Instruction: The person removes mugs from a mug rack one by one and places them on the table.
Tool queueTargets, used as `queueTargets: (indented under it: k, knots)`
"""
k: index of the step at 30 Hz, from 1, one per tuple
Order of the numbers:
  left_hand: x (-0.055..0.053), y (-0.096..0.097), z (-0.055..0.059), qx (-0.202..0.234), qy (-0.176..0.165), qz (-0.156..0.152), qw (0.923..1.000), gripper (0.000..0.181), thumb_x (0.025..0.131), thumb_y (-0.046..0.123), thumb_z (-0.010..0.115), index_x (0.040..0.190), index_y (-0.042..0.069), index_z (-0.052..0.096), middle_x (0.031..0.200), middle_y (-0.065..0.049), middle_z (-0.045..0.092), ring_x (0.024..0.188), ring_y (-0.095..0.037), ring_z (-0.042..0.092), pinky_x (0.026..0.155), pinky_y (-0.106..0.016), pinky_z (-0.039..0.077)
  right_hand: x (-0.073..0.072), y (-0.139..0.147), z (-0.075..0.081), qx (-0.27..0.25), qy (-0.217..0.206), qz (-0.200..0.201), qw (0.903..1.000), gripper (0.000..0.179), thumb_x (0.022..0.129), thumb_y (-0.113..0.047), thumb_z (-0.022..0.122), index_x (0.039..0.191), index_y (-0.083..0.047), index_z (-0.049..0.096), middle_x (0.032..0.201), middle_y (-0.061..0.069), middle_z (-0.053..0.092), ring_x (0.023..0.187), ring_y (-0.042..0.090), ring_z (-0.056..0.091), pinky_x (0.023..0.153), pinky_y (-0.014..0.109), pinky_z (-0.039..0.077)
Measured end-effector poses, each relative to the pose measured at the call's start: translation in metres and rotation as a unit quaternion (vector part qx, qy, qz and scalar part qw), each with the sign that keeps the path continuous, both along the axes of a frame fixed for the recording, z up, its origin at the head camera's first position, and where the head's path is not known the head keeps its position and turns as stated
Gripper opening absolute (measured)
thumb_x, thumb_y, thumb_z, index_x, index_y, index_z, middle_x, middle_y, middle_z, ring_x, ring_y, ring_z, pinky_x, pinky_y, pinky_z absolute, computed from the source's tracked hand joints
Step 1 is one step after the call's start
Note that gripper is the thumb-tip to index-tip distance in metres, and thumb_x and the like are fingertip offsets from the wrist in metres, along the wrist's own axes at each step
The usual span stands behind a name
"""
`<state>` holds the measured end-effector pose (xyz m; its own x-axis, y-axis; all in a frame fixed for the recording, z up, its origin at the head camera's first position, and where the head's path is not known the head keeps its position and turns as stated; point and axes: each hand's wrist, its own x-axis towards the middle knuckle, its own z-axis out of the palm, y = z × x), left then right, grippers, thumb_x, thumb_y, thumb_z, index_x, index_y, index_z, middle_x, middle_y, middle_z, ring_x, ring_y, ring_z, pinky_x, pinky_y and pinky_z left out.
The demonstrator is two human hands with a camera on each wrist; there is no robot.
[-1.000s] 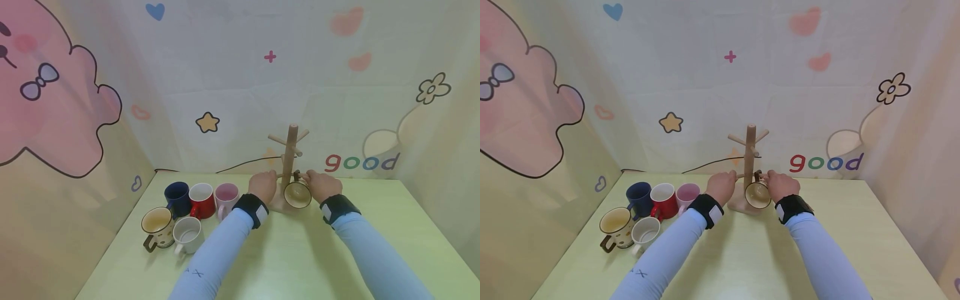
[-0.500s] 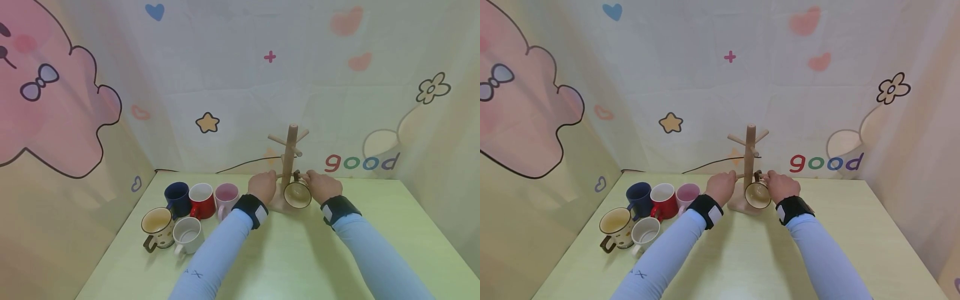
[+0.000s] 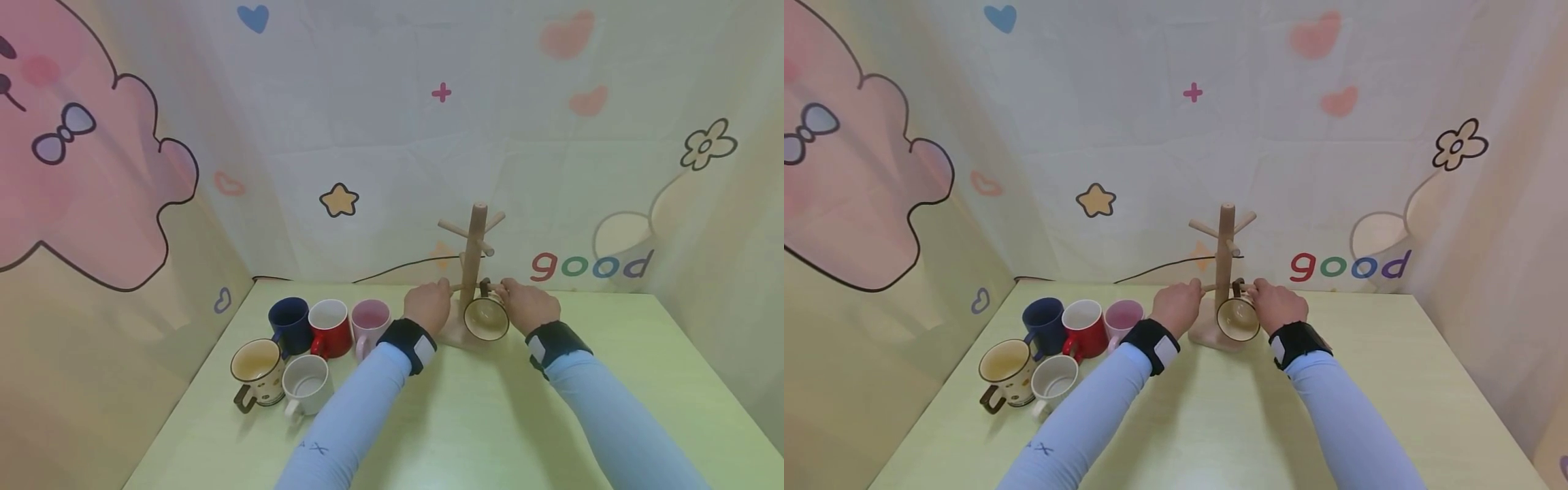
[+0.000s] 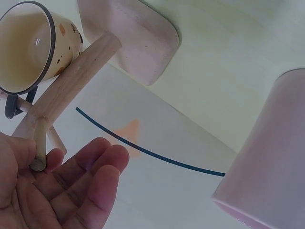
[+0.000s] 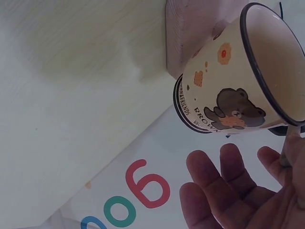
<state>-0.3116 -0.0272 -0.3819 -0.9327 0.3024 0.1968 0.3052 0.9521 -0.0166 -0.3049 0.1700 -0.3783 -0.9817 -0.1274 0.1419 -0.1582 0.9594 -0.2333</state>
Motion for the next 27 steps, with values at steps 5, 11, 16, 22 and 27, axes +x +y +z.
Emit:
queueTargets:
  k: [5,11,16,22,27]
  knots:
    - [0.0001,0.0007,0.0001,0.000,-0.008,0.005,1.0000,0.021,0.106,0.027,0.048,0.109,0.010,0.059,0.079,-0.002,0.063,0.066,-0.015,0.063,0.056,-0.029,0.053,-0.0003,0.0005,-0.0011,-0.005,0.001,-0.001,1.0000,0.034,0.106,-0.030,0.045,0.125,-0.004,0.057,0.066,0.009,0.059,0.062,0.030,0.060,0.055,0.048,0.051]
    - [0.0010,0.0001,0.0012,0.000,-0.009,0.004,1.0000,0.021,0.106,0.027,0.047,0.109,0.010,0.058,0.079,-0.003,0.063,0.066,-0.015,0.064,0.056,-0.029,0.053,-0.0003,0.0005,-0.0006,-0.004,0.000,-0.003,1.0000,0.033,0.106,-0.029,0.044,0.125,-0.005,0.056,0.067,0.010,0.060,0.064,0.031,0.060,0.056,0.049,0.051]
    - [0.0016,0.0002,0.0007,0.006,0.004,0.002,1.0000,0.022,0.106,0.028,0.047,0.107,0.009,0.059,0.077,-0.003,0.062,0.065,-0.016,0.064,0.054,-0.030,0.052,-0.0003,0.0013,-0.0017,-0.005,0.009,0.001,0.9999,0.032,0.106,-0.029,0.044,0.122,-0.005,0.057,0.063,0.009,0.057,0.060,0.030,0.058,0.053,0.046,0.049]
    - [0.0020,-0.0008,0.0009,0.005,0.017,0.005,0.9998,0.023,0.105,0.030,0.049,0.104,0.009,0.059,0.075,-0.002,0.062,0.064,-0.016,0.065,0.053,-0.030,0.052,-0.0008,0.0017,-0.0022,-0.002,0.012,0.002,0.9999,0.035,0.106,-0.028,0.046,0.128,-0.004,0.056,0.064,0.010,0.059,0.061,0.031,0.060,0.053,0.047,0.050]
    - [0.0054,-0.0057,-0.0005,-0.011,0.008,0.019,0.9997,0.027,0.100,0.035,0.059,0.100,0.009,0.064,0.076,-0.002,0.063,0.068,-0.016,0.065,0.054,-0.031,0.052,0.0005,0.0042,-0.0049,-0.004,-0.008,-0.004,1.0000,0.044,0.106,-0.027,0.046,0.140,0.001,0.046,0.075,0.016,0.065,0.064,0.031,0.062,0.056,0.047,0.053]
